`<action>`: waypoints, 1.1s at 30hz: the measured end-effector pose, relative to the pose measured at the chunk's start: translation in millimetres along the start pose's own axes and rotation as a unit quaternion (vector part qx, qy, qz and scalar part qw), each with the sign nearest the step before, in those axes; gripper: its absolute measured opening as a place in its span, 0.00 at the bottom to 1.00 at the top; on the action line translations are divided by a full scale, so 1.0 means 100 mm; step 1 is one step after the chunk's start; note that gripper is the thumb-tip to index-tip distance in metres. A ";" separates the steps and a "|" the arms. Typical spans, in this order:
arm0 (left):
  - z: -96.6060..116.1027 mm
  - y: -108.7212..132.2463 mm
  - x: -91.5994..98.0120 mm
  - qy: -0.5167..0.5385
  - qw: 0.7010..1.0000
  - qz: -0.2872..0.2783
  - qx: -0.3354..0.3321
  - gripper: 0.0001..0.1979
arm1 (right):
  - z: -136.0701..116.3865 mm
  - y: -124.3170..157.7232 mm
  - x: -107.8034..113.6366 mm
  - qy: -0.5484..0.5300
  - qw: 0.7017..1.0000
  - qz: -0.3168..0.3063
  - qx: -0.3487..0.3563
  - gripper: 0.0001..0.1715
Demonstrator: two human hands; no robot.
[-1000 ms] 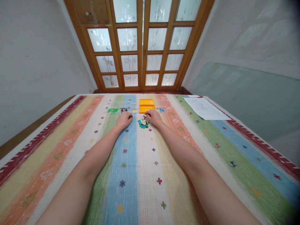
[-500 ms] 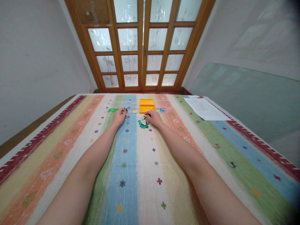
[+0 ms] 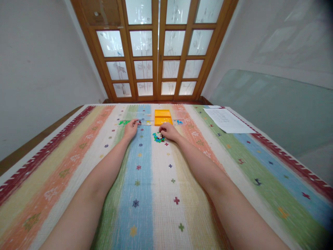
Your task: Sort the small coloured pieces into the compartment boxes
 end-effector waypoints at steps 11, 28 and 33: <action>0.03 0.04 -0.06 -0.069 0.995 -0.051 -0.052 0.16 | -0.05 0.02 0.00 0.026 0.998 -0.046 0.042 0.07; 0.07 0.07 -0.07 -0.089 0.992 -0.068 -0.051 0.16 | 0.00 0.02 -0.01 -0.057 0.998 -0.015 -0.010 0.06; 0.07 0.07 -0.08 -0.082 0.992 -0.066 -0.062 0.16 | 0.07 0.02 -0.03 -0.080 0.996 0.002 -0.027 0.07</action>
Point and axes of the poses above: each hand's wrist, its own y-axis away from the middle knuckle, its own x-axis out of the back of the hand, z = x × y, the point moved 4 cm from there along -y, towards the middle knuckle, and after that the axes turned 1 degree about -x, right-handed, at the moved point
